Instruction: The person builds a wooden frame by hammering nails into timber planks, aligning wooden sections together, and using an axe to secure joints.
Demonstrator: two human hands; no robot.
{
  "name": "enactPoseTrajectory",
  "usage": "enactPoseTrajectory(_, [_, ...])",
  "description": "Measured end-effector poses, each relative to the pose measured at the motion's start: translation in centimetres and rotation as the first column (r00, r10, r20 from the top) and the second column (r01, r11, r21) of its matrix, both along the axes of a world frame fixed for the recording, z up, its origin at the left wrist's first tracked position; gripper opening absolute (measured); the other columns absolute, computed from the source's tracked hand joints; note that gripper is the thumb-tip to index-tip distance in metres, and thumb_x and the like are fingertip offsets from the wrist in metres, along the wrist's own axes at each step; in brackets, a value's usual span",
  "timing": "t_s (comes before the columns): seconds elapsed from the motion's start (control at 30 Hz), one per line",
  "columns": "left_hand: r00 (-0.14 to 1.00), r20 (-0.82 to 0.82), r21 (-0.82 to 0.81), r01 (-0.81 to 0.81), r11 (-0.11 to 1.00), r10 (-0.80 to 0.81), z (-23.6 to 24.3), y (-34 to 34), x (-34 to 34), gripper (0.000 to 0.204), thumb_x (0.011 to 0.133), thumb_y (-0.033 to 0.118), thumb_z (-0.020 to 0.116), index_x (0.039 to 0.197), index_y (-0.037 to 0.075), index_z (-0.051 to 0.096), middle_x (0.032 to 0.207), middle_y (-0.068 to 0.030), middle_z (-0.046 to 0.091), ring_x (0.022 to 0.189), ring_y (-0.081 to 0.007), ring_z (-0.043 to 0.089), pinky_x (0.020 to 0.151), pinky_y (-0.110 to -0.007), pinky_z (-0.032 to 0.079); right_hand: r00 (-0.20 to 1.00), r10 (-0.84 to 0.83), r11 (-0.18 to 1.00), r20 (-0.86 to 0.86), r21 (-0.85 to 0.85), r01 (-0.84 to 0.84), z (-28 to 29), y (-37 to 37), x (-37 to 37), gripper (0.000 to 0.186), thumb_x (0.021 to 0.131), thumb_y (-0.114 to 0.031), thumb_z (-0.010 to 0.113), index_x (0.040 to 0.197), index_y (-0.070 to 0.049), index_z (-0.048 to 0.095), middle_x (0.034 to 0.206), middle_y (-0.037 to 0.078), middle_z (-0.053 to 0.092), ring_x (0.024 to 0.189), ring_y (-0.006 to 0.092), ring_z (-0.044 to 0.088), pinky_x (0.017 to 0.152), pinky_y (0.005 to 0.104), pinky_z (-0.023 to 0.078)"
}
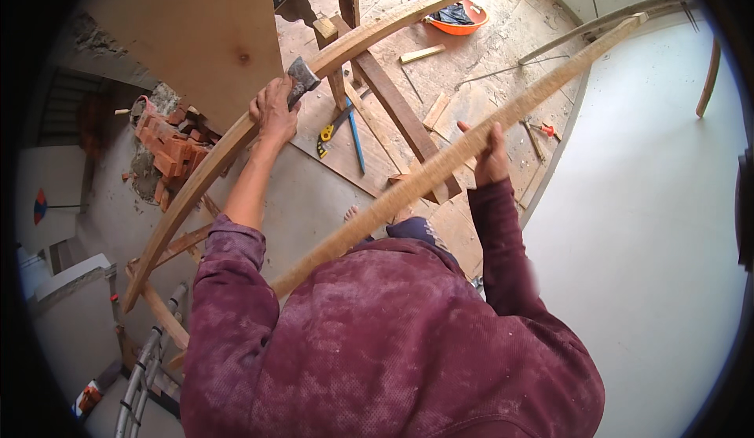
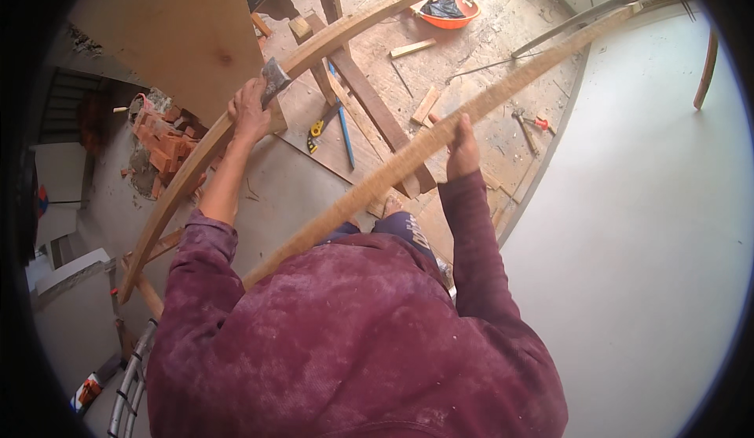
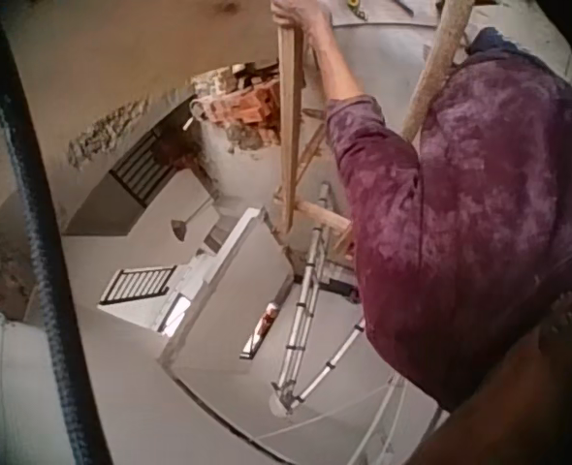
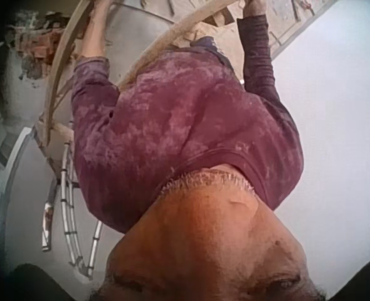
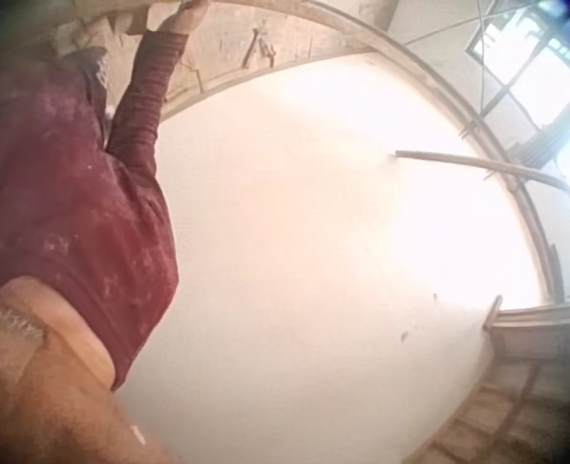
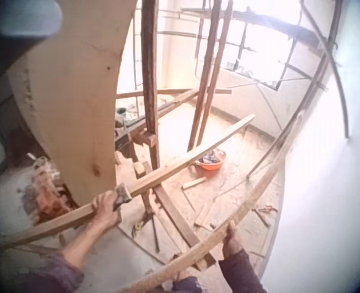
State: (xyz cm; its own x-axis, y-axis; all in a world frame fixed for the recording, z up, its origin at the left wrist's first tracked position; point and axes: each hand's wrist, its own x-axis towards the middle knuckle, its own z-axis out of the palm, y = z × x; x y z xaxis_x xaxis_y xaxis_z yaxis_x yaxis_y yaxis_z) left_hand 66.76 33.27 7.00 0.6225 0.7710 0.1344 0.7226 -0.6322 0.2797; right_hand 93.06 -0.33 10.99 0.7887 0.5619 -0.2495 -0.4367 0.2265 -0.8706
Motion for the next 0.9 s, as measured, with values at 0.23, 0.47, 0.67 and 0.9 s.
enactPoseTrajectory(0.23, [0.998, 0.046, 0.01, -0.04, 0.999, 0.04, -0.1, -0.8, 0.7, 0.062, 0.081, 0.018, 0.076, 0.138, 0.021, 0.054, 0.134, -0.0039, 0.052, 0.133, -0.0255, 0.041, 0.112, -0.051, 0.022, 0.998, -0.058, 0.993, -0.013, -0.105, 0.056, -5.4, -1.6, 1.0, 0.062, 0.1, -0.046, 0.052, 0.141, -0.001, 0.039, 0.137, 0.017, 0.056, 0.13, 0.0314, 0.055, 0.105, 0.0417, 0.041])
enactPoseTrajectory(0.47, [0.989, 0.142, 0.112, -0.054, 0.992, 0.038, -1.1, -1.1, 0.9, 0.066, 0.081, 0.02, 0.076, 0.142, 0.02, 0.052, 0.135, -0.0031, 0.053, 0.132, -0.0251, 0.043, 0.112, -0.048, 0.023, 0.911, 0.305, 0.921, -0.28, -0.156, -0.356, -4.3, -2.6, 2.7, 0.079, 0.094, -0.069, 0.045, 0.141, -0.005, 0.045, 0.145, 0.016, 0.053, 0.134, 0.0291, 0.046, 0.111, 0.0488, 0.034])
enactPoseTrajectory(0.67, [0.972, 0.084, 0.072, -0.224, 0.972, 0.218, 0.3, -1.6, 0.8, 0.053, 0.074, 0.006, 0.066, 0.125, 0.019, 0.063, 0.131, -0.0032, 0.06, 0.128, -0.0287, 0.048, 0.109, -0.051, 0.031, 0.767, 0.531, 0.739, -0.36, -0.246, -0.627, -7.1, -2.1, 4.1, 0.086, 0.092, -0.074, 0.043, 0.152, -0.014, 0.032, 0.152, 0.008, 0.046, 0.144, 0.0256, 0.037, 0.115, 0.0557, 0.024])
enactPoseTrajectory(0.9, [0.955, 0.003, -0.064, -0.295, 0.953, 0.296, -1.0, -2.8, 2.4, 0.063, 0.088, 0.018, 0.067, 0.148, 0.019, 0.047, 0.163, -0.0048, 0.028, 0.153, -0.0334, 0.014, 0.123, -0.056, 0.008, 0.635, 0.611, 0.637, -0.472, -0.184, -0.749, -10.4, -3.6, 7.5, 0.095, 0.088, -0.075, 0.051, 0.158, -0.019, 0.018, 0.155, 0.014, 0.035, 0.142, 0.0339, 0.037, 0.115, 0.0539, 0.028])
